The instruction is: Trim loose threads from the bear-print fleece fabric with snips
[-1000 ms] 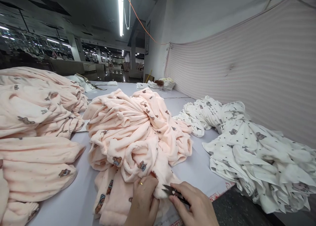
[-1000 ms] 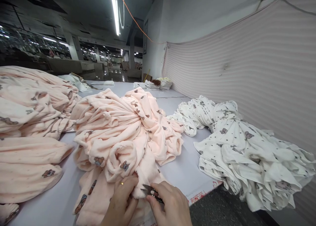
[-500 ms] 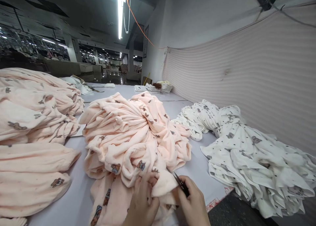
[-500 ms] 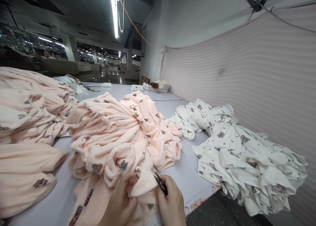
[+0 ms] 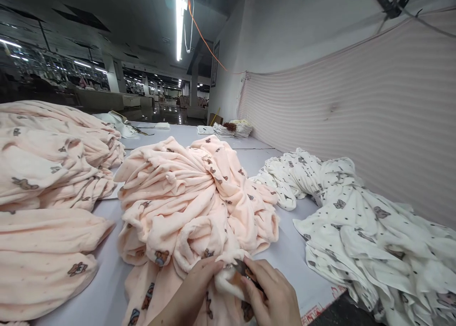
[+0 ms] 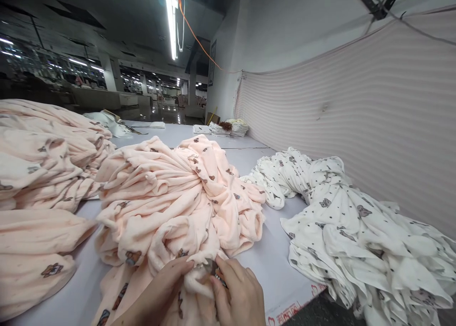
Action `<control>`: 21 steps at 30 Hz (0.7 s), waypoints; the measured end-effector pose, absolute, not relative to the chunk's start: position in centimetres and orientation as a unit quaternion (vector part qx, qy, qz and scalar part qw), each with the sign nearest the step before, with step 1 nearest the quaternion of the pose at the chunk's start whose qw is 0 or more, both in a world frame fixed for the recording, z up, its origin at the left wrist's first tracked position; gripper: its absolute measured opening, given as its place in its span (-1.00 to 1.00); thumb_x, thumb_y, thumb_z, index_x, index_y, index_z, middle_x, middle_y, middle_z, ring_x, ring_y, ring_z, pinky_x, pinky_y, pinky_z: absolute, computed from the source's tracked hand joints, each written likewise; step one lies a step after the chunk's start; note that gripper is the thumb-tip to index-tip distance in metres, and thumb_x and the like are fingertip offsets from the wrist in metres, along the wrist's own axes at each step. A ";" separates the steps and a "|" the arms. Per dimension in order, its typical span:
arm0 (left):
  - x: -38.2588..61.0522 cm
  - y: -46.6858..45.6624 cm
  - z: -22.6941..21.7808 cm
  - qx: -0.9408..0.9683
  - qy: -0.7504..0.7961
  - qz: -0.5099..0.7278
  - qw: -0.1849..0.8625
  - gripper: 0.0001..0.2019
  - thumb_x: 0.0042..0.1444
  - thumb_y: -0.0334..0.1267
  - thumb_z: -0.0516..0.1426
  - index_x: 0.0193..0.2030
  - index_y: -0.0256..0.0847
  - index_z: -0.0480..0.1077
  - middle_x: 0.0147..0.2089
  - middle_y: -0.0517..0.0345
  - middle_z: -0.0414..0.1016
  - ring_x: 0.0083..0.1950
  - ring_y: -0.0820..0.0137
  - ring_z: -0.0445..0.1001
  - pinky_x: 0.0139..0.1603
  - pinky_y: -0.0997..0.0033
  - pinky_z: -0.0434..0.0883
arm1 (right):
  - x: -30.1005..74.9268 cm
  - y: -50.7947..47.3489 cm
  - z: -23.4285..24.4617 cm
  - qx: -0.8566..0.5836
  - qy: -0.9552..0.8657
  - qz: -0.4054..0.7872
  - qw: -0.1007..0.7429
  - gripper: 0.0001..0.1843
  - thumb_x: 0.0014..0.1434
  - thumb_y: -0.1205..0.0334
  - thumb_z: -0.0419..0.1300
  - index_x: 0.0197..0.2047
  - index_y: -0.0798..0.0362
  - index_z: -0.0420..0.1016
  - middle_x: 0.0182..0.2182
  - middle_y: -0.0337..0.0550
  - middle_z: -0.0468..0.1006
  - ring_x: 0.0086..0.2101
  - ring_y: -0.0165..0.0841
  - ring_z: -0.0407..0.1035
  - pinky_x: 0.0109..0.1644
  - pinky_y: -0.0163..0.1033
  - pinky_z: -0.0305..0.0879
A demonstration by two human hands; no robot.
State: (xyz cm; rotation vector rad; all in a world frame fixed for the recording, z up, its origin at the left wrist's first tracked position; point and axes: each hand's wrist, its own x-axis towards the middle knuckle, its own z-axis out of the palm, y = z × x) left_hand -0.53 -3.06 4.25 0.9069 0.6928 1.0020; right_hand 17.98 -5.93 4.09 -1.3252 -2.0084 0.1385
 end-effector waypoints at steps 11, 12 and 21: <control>-0.5 -2.8 3.9 0.462 0.322 0.409 0.718 -0.70 0.15 -0.17 0.02 -0.25 -0.31 0.51 -0.26 0.05 0.57 -0.14 0.24 0.46 0.04 0.24 0.31 | 18.1 -6.1 3.9 -0.541 -0.746 0.099 0.375 -0.71 0.26 0.18 0.05 -0.01 -0.06 0.48 -0.18 -0.15 0.59 -0.20 -0.28 0.49 -0.20 -0.30 0.42; -0.5 -2.7 4.0 0.470 0.321 0.400 0.718 -0.69 0.16 -0.17 0.01 -0.24 -0.31 0.51 -0.27 0.06 0.57 -0.16 0.25 0.46 0.03 0.24 0.32 | 18.1 -6.1 3.9 -0.541 -0.750 0.093 0.369 -0.70 0.26 0.18 0.05 0.02 -0.05 0.47 -0.17 -0.14 0.59 -0.21 -0.27 0.49 -0.21 -0.28 0.42; -0.3 0.2 5.3 0.527 0.320 0.375 0.692 -0.77 0.05 -0.15 0.20 -0.23 -0.24 0.53 -0.24 0.14 0.55 -0.07 0.25 0.42 0.06 0.31 0.27 | 18.3 -7.0 1.3 -0.538 -0.689 0.224 0.430 -0.67 0.15 0.12 0.15 -0.03 0.03 0.44 -0.19 -0.07 0.58 -0.19 -0.25 0.48 -0.17 -0.28 0.41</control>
